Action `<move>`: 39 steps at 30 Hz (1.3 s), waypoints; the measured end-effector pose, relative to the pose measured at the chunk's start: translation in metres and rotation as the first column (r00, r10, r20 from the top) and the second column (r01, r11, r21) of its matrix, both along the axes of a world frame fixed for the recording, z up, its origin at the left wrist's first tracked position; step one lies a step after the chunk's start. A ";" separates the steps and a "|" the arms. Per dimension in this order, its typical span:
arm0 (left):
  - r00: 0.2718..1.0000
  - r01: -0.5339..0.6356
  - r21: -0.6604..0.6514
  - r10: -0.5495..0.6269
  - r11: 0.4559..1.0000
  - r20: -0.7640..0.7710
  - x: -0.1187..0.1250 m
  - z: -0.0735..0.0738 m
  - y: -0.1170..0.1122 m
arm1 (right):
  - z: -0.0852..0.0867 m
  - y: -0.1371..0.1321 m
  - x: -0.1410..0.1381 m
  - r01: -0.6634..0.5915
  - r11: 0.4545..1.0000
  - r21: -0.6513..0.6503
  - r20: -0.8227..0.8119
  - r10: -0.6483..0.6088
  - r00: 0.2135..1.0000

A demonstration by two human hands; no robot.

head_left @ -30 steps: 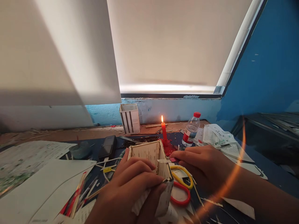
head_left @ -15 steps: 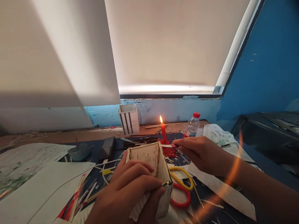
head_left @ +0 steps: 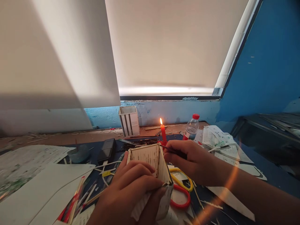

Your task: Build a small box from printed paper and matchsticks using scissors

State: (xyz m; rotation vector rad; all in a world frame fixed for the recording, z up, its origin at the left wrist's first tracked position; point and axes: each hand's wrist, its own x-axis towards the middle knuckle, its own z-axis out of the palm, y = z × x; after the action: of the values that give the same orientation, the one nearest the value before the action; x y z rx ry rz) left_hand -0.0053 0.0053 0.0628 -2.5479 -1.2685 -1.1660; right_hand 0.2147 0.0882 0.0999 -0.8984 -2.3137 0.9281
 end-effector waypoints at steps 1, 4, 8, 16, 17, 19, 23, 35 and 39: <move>1.000 0.000 0.003 0.000 1.000 0.001 0.000 0.001 -0.001 | 0.002 0.002 -0.002 0.020 0.999 0.043 -0.003 -0.020 1.000; 1.000 -0.004 0.014 0.004 1.000 -0.001 0.001 0.002 -0.003 | 0.005 0.013 -0.007 0.108 0.982 0.157 -0.033 -0.104 0.994; 1.000 -0.016 0.002 0.016 1.000 0.014 0.001 0.005 -0.006 | 0.007 0.027 -0.002 0.174 0.974 0.145 -0.082 -0.163 0.983; 0.998 -0.034 0.117 0.040 0.993 -0.051 -0.005 0.000 -0.005 | -0.004 -0.008 0.023 -0.018 0.998 -0.065 -0.003 0.018 1.000; 0.997 -0.037 0.135 0.045 0.990 -0.060 -0.007 -0.001 -0.004 | -0.007 -0.013 0.023 -0.017 0.997 -0.078 -0.012 0.016 1.000; 0.994 -0.041 0.147 0.055 0.988 -0.095 -0.010 -0.003 -0.002 | -0.012 -0.018 0.024 -0.008 0.993 -0.116 -0.049 0.002 0.999; 0.982 -0.103 0.232 0.136 0.967 -0.133 -0.014 -0.002 -0.003 | -0.023 -0.025 0.019 0.022 0.975 -0.221 -0.095 -0.044 0.995; 0.972 -0.231 0.358 0.232 0.905 0.040 0.008 0.002 -0.010 | -0.014 -0.053 0.011 0.170 0.985 0.019 -0.094 -0.168 0.981; 0.972 -0.234 0.340 0.230 0.911 0.053 0.007 0.006 -0.006 | -0.007 -0.057 0.013 0.156 0.987 0.048 -0.039 -0.154 0.987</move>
State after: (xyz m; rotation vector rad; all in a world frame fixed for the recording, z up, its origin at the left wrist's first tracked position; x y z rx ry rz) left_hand 0.0018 -0.0007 0.0687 -2.0812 -1.2040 -1.2265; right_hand 0.2277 0.0313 0.0932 -1.0162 -2.1921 0.8089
